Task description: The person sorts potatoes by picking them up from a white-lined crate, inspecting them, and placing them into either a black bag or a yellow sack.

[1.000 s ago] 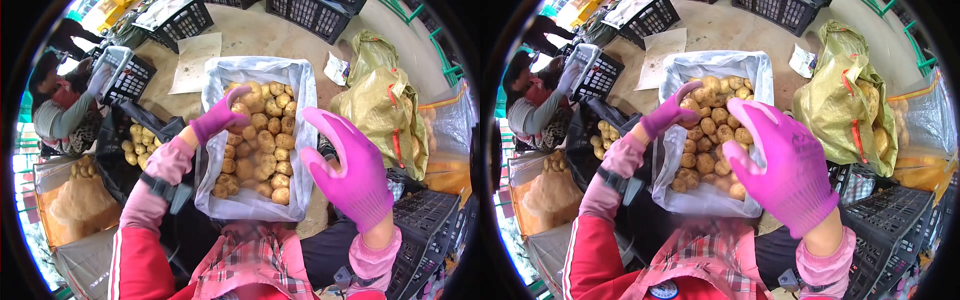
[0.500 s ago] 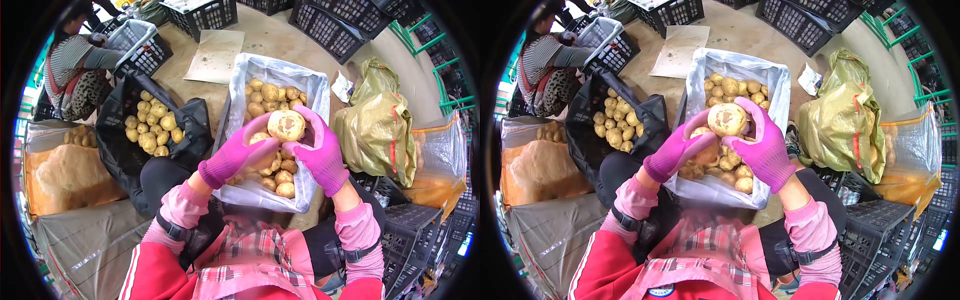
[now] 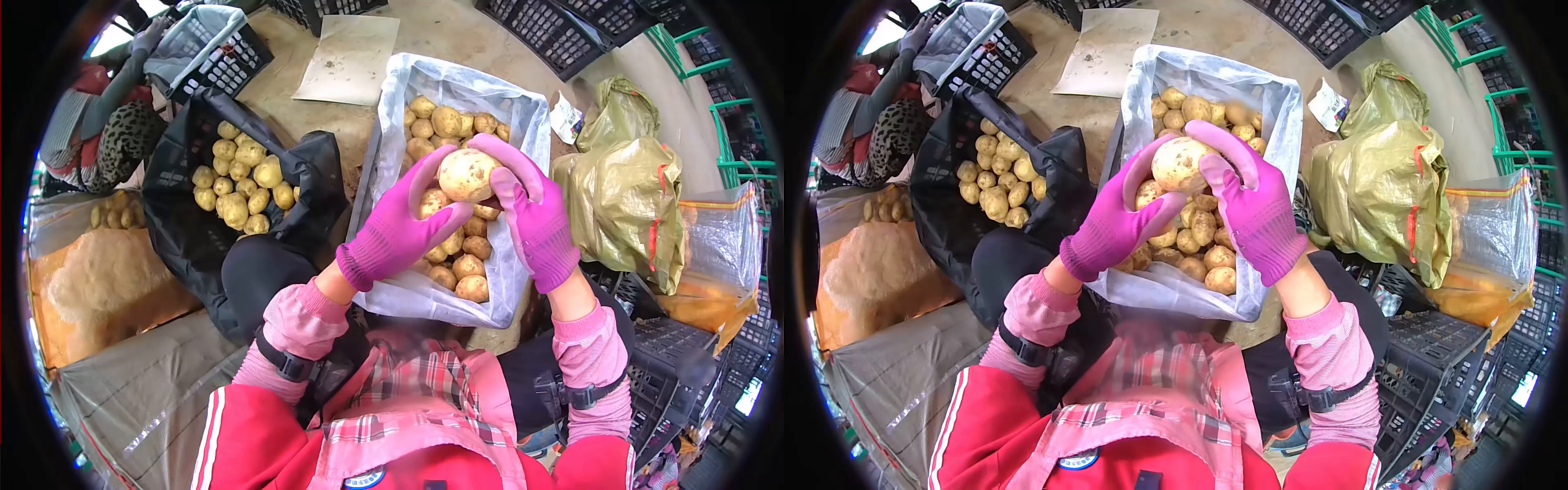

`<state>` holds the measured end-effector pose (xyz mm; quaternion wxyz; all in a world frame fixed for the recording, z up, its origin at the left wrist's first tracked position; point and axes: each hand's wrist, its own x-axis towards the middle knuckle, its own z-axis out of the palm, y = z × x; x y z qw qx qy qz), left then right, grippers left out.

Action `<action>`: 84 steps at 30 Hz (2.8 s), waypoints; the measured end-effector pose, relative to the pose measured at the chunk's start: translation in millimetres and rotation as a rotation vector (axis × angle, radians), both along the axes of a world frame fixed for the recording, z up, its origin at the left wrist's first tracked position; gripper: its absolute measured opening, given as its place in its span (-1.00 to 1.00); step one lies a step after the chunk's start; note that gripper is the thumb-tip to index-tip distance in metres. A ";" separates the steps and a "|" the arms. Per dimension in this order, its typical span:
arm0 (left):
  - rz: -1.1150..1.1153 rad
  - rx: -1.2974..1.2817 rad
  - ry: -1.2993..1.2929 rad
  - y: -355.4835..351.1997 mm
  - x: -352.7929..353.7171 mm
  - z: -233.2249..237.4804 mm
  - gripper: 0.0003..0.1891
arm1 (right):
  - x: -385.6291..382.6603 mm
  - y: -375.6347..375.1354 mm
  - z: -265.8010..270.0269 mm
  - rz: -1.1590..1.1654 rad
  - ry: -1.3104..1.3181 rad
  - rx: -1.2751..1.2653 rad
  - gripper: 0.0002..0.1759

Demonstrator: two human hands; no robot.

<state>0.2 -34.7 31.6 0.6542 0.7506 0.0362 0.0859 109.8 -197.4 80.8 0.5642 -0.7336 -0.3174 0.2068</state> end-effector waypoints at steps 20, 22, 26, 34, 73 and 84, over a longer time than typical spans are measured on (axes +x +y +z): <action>0.003 0.029 -0.033 -5.1 -7.8 -0.2 -0.12 | -6.4 -0.2 -5.7 0.071 0.012 0.097 -0.40; -0.029 -0.182 -0.010 -10.8 -1.9 -12.3 -0.26 | -3.6 -1.4 -5.8 0.064 0.048 0.121 -0.49; 0.029 -0.363 0.048 -17.8 2.4 -1.1 -0.50 | -2.8 0.5 -8.2 0.030 -0.009 0.069 -0.49; 0.106 0.243 0.030 -10.1 -3.1 -42.5 -0.55 | -6.7 -0.6 -25.0 -0.005 0.008 0.168 -0.50; 0.734 -0.658 -0.272 18.2 -98.5 -38.5 -0.81 | -226.0 109.9 125.7 0.965 0.710 0.204 -0.09; 0.786 -0.756 -0.126 1.9 -131.1 -52.7 -0.77 | -404.9 252.8 226.4 1.487 0.088 0.672 -0.43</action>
